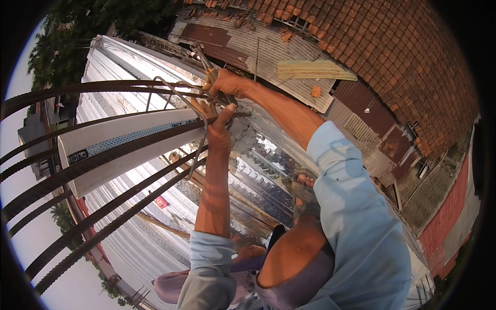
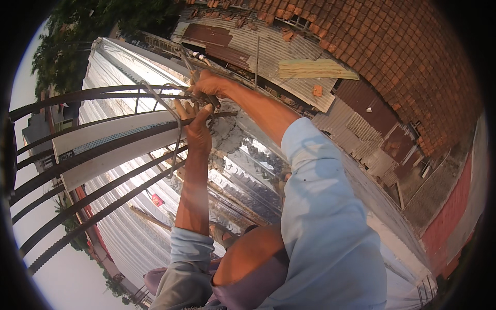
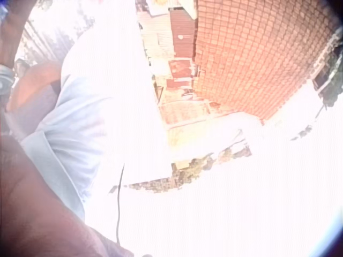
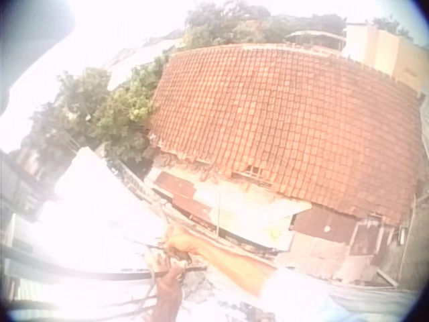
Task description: The person works on a corrugated metal roof, using pliers and a hammer to adjust and secure metal supports and fasteners. They repeatedly reposition their hands and tools to tighten connections and align components along the roof structure.
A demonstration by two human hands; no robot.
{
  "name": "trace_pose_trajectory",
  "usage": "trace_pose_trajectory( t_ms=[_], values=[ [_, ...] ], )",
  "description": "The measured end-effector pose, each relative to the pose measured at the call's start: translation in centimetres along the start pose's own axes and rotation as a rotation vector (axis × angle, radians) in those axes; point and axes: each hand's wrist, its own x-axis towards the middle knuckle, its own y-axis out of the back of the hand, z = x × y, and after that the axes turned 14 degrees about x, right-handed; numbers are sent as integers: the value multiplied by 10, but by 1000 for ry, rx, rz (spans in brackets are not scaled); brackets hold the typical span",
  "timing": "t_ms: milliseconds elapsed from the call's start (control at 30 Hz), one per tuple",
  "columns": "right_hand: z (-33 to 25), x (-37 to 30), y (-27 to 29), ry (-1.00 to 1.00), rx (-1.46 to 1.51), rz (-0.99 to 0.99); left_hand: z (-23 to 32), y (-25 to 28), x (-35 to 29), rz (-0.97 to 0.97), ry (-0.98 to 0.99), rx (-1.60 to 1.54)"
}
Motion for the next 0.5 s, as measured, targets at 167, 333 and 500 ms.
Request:
trace_pose_trajectory(
  t_ms=[167,333,500],
  values=[
    [1,3,-3,-52,219,-113,-6,7,3,35,-30,55],
    [-3,15,10,-172,220,-222,-14,6,8,31,-73,103],
    [-6,11,5,-110,250,-237,-6,7,5,10,-47,55]
  ],
)
